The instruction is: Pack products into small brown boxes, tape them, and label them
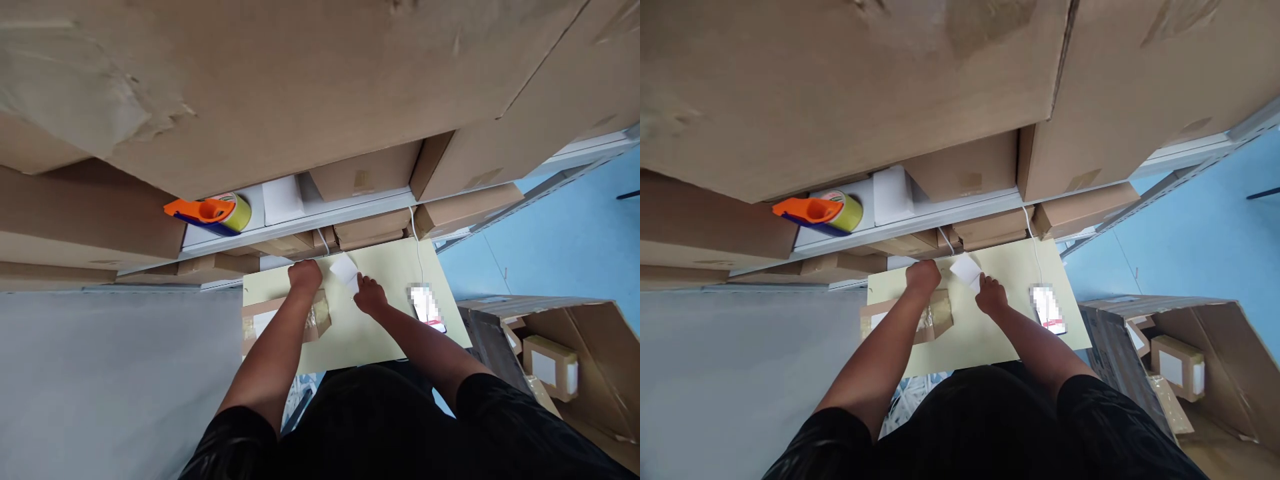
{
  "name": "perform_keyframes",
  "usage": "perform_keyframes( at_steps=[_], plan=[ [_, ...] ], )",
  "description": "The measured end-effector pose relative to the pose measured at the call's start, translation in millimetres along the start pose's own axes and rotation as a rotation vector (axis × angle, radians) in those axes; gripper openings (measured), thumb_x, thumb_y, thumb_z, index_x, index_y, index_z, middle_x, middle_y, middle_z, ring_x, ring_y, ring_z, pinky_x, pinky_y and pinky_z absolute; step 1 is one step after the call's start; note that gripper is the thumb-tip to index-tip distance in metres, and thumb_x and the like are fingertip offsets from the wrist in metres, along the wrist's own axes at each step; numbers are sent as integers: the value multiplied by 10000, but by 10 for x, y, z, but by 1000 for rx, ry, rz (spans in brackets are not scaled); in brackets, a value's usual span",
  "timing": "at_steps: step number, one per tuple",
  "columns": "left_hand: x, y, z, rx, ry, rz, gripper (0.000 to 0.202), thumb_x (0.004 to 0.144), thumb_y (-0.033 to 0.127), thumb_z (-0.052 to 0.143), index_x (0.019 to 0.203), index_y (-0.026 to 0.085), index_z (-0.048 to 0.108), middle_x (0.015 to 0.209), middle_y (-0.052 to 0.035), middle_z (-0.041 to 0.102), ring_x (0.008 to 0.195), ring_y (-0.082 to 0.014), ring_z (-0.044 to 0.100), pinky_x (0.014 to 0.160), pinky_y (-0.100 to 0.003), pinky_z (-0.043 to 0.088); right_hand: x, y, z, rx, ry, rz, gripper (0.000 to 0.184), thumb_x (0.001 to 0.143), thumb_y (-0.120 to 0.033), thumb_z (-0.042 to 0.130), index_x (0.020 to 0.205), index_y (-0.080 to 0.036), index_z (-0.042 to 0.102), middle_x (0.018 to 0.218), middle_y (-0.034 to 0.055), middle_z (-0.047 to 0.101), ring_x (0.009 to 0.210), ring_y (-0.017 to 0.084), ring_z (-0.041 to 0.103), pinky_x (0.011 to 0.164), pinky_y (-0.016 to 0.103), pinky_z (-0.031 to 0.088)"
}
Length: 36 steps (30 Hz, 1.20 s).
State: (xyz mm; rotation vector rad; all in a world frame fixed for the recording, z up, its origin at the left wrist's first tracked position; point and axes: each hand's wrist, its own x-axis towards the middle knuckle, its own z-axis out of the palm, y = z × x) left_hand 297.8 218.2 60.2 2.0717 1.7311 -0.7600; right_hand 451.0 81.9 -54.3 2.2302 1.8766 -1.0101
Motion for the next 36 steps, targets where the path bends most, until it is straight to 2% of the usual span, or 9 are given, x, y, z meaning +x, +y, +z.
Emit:
perform_keyframes(
  at_steps=[3,7,12,16,19,23,29,33,36],
  plan=[
    [19,-120,-81,-28,-3,50,365,954,396,500,1135,168,722,1235,-173,720,1142,-285,682,918,-337,511,-14,-4,-13,-3,4,-1,768,928,-308,483,1621,-110,219,1412,198,522,1176,311,513,927,387,445],
    [139,65,-52,-120,-35,196,562,930,648,481,1224,212,676,1253,-114,723,1139,-263,679,909,-306,511,-5,2,25,3,36,-6,775,932,-326,486,1625,-116,209,1414,197,523,1186,307,513,947,373,431],
    [317,436,45,-120,1,269,425,950,552,497,1071,214,725,1169,-112,743,1119,-267,678,914,-321,513,42,15,67,43,46,19,828,913,-336,506,1633,-106,169,1411,197,530,1183,304,518,952,375,432],
    [336,564,92,-105,50,198,407,986,479,439,1079,222,740,1186,-108,742,1176,-263,654,968,-335,503,50,5,53,29,40,14,819,917,-348,500,1626,-84,186,1399,204,539,1163,309,518,938,387,440],
    [327,468,56,-97,53,67,360,962,390,480,1096,187,745,1207,-152,731,1156,-286,670,949,-357,515,38,-17,42,-2,28,1,823,926,-362,488,1625,-61,173,1395,221,532,1151,321,513,926,406,446],
    [240,43,-165,-88,109,-108,338,930,314,507,1096,132,738,1187,-214,726,1135,-330,679,900,-383,526,41,-19,28,-11,19,3,801,937,-338,475,1624,-60,172,1416,235,511,1190,321,508,952,398,438],
    [-520,-571,-411,-395,442,-120,401,985,415,394,909,194,720,882,-100,759,907,-260,697,757,-307,493,-107,-28,-146,43,64,-37,790,953,-368,486,1620,-65,189,1388,230,547,1183,325,551,968,409,461],
    [-1233,-500,-295,-789,550,-60,301,932,457,516,859,214,678,728,5,687,709,-171,623,634,-236,440,-513,-322,-401,168,301,-267,839,950,-504,535,1616,-111,210,1394,215,548,1258,355,518,1054,469,444],
    [-1673,-318,-175,-1062,534,6,294,908,479,574,811,211,643,658,39,610,615,-135,552,564,-218,400,-854,-682,-612,321,444,-450,889,898,-523,605,1604,-118,247,1450,223,504,1316,371,482,1091,510,437]
  ],
)
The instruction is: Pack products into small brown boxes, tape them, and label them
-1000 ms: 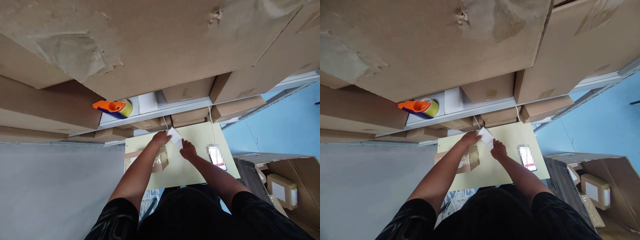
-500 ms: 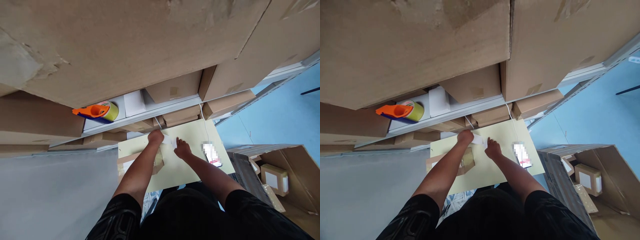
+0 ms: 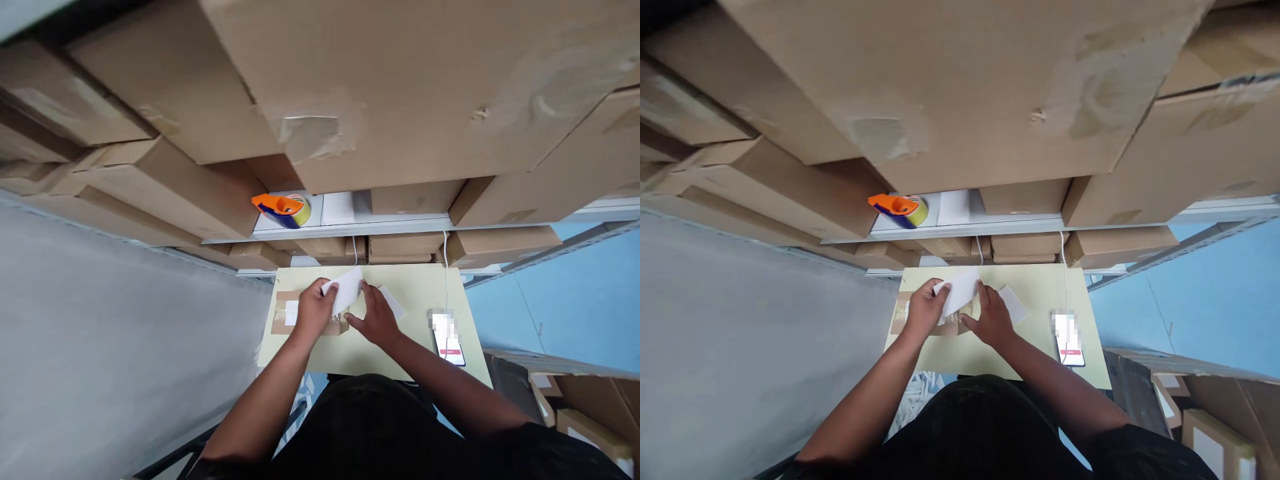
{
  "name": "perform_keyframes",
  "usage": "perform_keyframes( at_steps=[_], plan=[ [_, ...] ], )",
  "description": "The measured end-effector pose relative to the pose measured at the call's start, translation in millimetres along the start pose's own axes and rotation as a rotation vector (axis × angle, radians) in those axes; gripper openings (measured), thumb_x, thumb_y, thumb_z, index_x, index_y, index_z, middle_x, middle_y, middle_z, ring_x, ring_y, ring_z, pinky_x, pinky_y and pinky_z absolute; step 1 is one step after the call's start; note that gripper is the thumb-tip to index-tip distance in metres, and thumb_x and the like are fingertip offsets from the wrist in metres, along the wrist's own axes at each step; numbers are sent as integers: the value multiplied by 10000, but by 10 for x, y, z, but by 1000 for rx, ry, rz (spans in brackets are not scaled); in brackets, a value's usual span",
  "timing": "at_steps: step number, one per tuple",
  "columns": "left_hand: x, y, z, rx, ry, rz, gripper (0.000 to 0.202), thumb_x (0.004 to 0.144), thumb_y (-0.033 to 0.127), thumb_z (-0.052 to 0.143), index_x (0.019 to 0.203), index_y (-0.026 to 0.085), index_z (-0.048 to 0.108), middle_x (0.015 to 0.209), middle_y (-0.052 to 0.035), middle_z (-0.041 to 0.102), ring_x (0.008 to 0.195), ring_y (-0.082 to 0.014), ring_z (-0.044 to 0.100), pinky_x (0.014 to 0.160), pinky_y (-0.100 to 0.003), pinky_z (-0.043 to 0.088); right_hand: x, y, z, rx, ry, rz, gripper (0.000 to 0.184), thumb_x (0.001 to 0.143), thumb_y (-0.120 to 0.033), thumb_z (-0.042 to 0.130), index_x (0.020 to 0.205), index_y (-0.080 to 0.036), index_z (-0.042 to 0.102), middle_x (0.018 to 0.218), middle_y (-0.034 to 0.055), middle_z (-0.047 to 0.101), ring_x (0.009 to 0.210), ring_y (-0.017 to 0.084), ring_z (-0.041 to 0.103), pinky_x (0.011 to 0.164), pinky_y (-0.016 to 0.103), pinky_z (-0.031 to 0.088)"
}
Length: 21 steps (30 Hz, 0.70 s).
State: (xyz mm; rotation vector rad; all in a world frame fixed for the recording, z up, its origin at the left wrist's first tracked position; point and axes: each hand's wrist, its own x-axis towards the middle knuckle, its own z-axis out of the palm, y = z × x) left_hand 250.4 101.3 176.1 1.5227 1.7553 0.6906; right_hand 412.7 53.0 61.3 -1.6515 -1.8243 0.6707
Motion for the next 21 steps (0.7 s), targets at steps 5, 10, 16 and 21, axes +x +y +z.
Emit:
perform_keyframes(
  at_steps=[5,10,16,21],
  plan=[
    [-551,25,-246,-431,-267,143,439,890,598,625,1022,184,682,852,-32,694,711,-154,620,658,-261,496,49,-683,-193,423,68,58,391,933,-399,526,1200,-151,664,1095,159,698,1035,298,648,945,454,536],
    [-678,-268,-876,-476,-188,320,388,887,550,654,993,181,709,947,-75,703,853,-185,649,815,-321,528,-8,-1250,-323,1088,133,486,276,814,-421,703,920,-172,649,755,24,658,581,182,606,543,337,534],
    [-596,-613,-1516,-705,-362,90,229,828,397,670,859,172,698,768,-24,693,674,-139,623,696,-286,518,-262,-2039,-263,1244,68,507,315,699,-305,789,946,-158,661,782,24,670,549,151,575,396,260,466],
    [-683,-775,-2033,-778,-511,120,194,779,356,683,777,162,694,709,-25,688,639,-131,612,654,-277,518,-402,-2594,-46,1126,63,459,309,697,-275,771,964,-158,670,808,34,677,616,174,599,382,248,472]
  ],
)
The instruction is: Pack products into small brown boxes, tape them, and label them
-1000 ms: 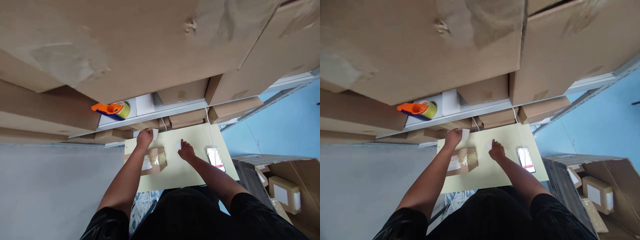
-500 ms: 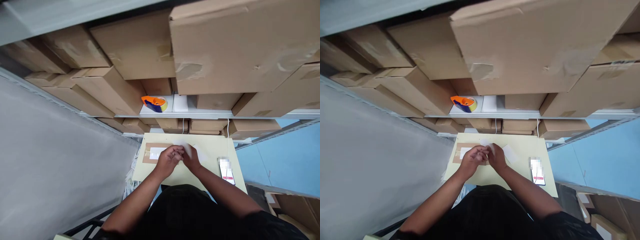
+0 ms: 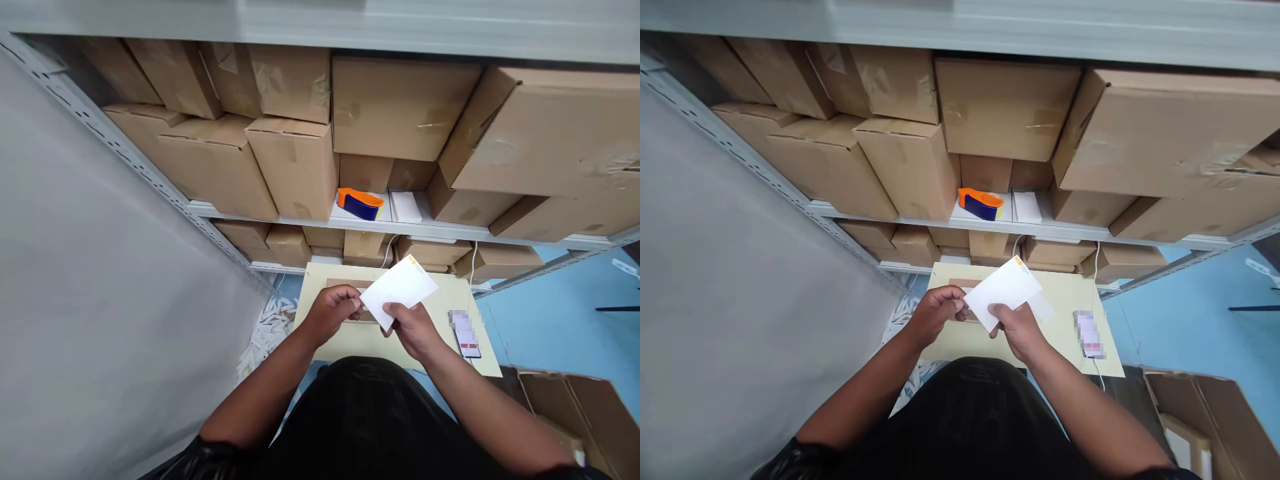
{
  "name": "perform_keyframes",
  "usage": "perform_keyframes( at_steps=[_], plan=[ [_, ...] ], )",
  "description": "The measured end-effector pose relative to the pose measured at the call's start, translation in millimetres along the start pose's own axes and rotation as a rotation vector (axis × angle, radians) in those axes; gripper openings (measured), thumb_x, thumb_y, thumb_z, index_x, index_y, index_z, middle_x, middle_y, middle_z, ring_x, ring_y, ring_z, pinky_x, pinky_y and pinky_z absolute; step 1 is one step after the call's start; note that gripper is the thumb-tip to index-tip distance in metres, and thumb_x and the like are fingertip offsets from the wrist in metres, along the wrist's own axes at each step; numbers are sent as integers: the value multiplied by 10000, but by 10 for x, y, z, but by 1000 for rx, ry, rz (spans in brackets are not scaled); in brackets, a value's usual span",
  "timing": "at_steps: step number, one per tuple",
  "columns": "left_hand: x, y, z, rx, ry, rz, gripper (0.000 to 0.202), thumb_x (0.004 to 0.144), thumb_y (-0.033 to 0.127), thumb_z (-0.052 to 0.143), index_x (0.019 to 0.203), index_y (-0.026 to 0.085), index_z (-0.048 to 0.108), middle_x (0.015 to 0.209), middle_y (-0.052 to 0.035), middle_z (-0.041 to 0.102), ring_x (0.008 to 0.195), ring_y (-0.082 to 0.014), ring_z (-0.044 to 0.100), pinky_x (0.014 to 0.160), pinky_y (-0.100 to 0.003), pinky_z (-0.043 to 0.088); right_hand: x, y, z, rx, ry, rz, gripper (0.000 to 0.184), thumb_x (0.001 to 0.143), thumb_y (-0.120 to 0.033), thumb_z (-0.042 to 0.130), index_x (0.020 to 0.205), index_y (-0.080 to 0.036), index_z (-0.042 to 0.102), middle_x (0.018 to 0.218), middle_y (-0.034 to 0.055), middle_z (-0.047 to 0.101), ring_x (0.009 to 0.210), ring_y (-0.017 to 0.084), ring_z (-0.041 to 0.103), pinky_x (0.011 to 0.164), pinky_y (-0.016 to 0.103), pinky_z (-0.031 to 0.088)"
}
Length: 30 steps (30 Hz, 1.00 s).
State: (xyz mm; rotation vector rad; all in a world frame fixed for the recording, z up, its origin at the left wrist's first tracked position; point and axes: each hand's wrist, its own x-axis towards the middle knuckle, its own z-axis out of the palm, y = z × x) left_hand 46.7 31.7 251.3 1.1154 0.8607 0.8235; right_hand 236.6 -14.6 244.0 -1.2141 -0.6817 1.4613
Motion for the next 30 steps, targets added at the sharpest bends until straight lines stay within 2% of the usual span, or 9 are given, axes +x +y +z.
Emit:
perform_keyframes(
  at_steps=[6,12,24,27,30],
  plan=[
    [-231,169,-373,11,-56,3,114,715,280,666,701,167,666,641,-6,655,603,-122,587,611,-257,502,-132,181,392,-100,5,-51,209,710,-264,738,877,-156,671,737,14,668,544,146,569,381,244,453],
    [-284,167,-537,61,-74,9,119,710,287,641,692,173,668,636,-11,651,606,-131,591,596,-254,491,-168,257,514,-178,28,-53,178,713,-256,718,848,-147,679,691,5,661,508,137,554,389,249,453],
    [-246,85,-464,88,-79,11,93,718,259,614,686,175,637,632,5,617,601,-122,546,592,-245,446,-162,240,431,-169,45,-30,171,687,-257,722,810,-151,666,664,-7,639,487,126,527,380,242,433],
    [-210,29,-416,82,-76,40,94,722,258,613,677,176,623,634,14,596,603,-115,514,597,-241,415,-108,241,404,-129,26,37,245,682,-296,743,862,-154,657,696,0,641,513,135,536,388,245,427],
    [-155,-49,-370,43,-42,92,107,744,269,614,685,180,613,641,24,570,632,-117,502,631,-248,409,23,323,335,-138,5,126,331,728,-372,740,965,-169,630,702,-15,611,535,133,536,467,262,461]
  ],
)
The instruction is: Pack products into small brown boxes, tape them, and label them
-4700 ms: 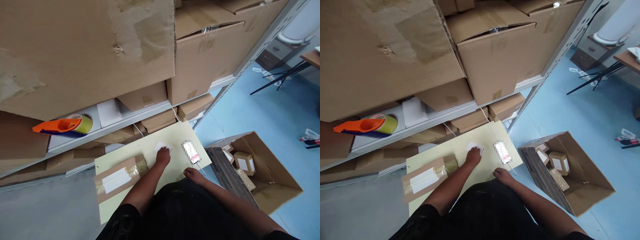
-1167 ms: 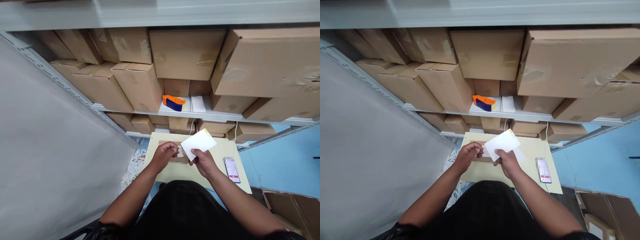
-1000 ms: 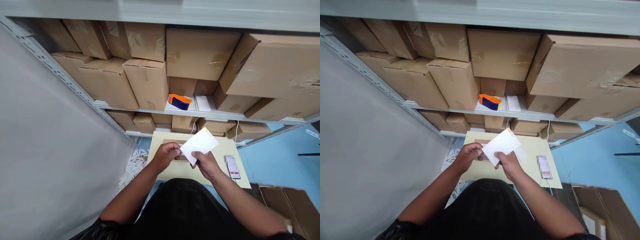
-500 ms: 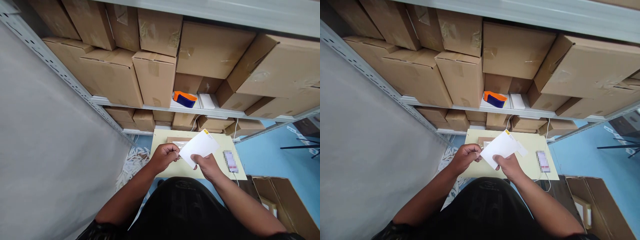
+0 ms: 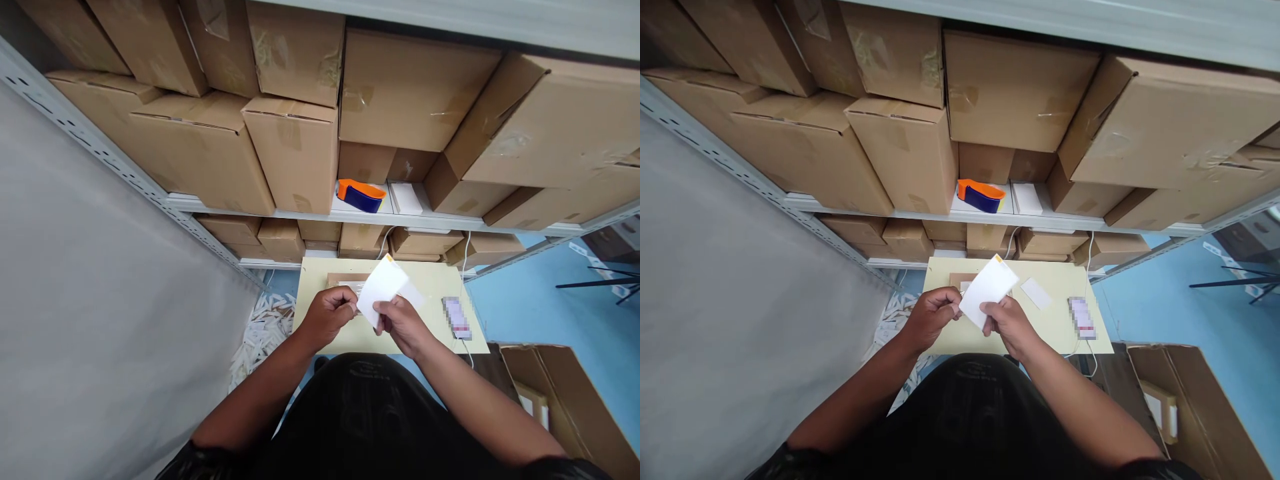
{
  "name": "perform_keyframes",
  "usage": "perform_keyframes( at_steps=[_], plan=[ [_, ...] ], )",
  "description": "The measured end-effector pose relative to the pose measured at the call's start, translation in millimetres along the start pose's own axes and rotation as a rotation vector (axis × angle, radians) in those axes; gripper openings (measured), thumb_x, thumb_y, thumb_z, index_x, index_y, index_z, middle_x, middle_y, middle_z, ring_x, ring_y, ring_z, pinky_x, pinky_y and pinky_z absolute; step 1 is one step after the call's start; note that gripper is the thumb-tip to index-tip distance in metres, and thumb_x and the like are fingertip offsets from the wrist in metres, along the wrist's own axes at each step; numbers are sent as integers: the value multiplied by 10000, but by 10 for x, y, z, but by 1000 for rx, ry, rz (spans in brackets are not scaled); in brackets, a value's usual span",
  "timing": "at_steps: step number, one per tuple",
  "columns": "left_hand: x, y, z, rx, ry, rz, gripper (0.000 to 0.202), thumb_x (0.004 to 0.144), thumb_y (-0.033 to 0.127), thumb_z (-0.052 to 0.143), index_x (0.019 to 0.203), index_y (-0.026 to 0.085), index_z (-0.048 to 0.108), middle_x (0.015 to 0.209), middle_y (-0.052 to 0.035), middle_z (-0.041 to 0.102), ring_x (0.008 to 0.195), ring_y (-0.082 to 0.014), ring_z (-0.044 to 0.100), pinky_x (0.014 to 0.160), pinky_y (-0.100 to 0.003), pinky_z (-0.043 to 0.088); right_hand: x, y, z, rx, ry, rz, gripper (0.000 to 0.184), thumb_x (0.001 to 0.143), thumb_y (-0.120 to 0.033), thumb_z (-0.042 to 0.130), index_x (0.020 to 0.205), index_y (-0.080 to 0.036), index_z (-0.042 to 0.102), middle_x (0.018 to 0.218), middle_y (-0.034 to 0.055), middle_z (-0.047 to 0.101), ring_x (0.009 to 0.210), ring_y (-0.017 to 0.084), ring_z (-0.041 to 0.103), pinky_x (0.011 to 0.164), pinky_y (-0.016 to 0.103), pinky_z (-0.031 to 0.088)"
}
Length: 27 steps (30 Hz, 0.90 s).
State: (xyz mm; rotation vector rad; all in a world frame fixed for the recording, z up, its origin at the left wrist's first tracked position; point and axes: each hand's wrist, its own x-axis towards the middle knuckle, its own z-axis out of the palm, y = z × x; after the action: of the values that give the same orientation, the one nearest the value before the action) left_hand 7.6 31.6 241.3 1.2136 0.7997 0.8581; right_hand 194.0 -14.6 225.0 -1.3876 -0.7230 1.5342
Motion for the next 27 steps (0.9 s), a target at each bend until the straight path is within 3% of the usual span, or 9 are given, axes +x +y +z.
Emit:
perform_keyframes(
  at_steps=[2,4,5,7,10,17,20,23,27],
  plan=[
    [39,-50,23,-5,44,12,118,764,283,617,702,183,611,643,33,547,633,-115,486,633,-247,401,89,69,-59,-69,160,-76,421,730,-386,757,1068,-199,591,774,-24,601,604,137,559,564,278,499],
    [76,-84,39,38,89,10,123,774,289,622,709,184,614,655,35,539,632,-114,474,623,-243,389,124,112,-116,-170,369,-265,477,735,-375,771,1141,-235,562,899,-10,602,727,150,586,682,301,528],
    [92,-94,47,72,105,9,123,776,286,623,708,184,618,664,34,542,635,-114,474,620,-242,385,116,114,-134,-234,405,-362,438,761,-375,761,1134,-243,573,948,3,604,785,159,592,739,314,531],
    [117,-111,66,133,117,21,119,778,279,623,708,183,630,685,28,560,655,-119,492,634,-242,395,66,82,-137,-368,286,-502,275,839,-386,711,1059,-241,632,984,29,623,861,180,602,813,335,523],
    [132,-146,108,186,96,58,118,790,273,623,720,183,651,707,20,587,688,-128,524,669,-247,416,-6,1,-62,-491,33,-576,164,900,-393,673,937,-234,695,902,34,659,837,190,612,784,327,510],
    [81,-314,150,256,109,73,123,792,246,585,711,185,655,703,19,575,690,-129,528,675,-246,416,65,22,63,-595,93,-593,126,872,-262,628,782,-237,712,749,1,683,693,165,603,690,299,474],
    [23,-440,85,268,157,28,116,767,249,574,684,188,627,683,25,560,670,-125,508,653,-241,399,144,44,42,-552,143,-519,133,829,-247,606,740,-228,702,735,0,687,691,168,606,682,293,470],
    [-97,-644,-109,294,232,-46,120,741,273,568,662,190,602,672,27,562,662,-129,505,636,-242,389,254,30,9,-388,207,-379,139,799,-276,590,719,-216,687,678,-10,652,644,160,577,623,276,452],
    [-420,-1000,-618,411,337,-194,159,713,327,556,673,191,630,634,29,563,654,-145,505,630,-252,376,390,18,-18,-231,254,-274,147,773,-310,610,689,-207,673,588,-37,571,544,125,478,536,253,382]
  ],
)
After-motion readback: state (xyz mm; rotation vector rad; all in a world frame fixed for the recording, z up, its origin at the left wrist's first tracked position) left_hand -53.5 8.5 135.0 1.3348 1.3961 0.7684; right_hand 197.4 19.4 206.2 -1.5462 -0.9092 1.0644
